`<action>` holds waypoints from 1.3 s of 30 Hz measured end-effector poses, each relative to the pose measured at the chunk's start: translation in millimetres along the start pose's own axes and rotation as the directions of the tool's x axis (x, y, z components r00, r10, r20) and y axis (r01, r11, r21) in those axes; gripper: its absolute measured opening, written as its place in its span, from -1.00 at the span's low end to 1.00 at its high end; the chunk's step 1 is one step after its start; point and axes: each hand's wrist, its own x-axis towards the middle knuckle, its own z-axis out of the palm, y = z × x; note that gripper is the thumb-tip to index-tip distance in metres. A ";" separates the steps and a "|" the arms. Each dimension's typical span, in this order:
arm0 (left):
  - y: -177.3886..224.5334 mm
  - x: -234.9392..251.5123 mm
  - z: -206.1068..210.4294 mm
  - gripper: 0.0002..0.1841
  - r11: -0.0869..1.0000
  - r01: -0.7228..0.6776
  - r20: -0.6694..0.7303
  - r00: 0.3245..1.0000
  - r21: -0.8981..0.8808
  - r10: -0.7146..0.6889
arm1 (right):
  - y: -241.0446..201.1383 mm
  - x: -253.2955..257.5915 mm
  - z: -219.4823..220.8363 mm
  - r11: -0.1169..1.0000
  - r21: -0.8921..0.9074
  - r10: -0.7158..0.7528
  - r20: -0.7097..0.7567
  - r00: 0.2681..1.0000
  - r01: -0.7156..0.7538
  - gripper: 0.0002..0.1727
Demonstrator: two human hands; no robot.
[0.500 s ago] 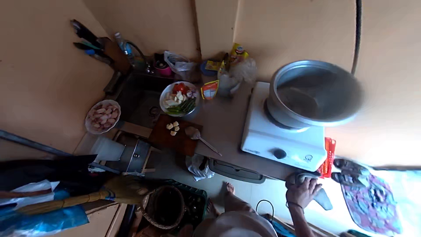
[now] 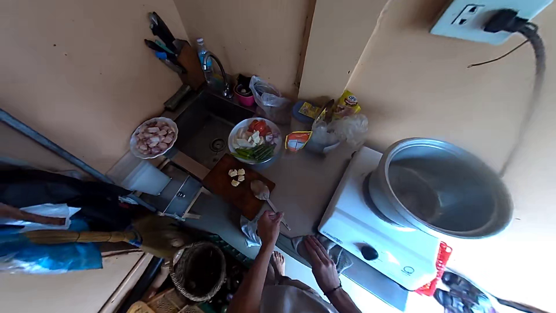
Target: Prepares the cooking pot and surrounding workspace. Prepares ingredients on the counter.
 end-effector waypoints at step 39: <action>-3.7 137.0 -198.3 -0.79 0.968 -0.229 0.748 0.623 -0.104 0.228 | 13.4 299.5 61.1 0.860 -0.077 0.509 0.211 0.834 -0.505 -0.49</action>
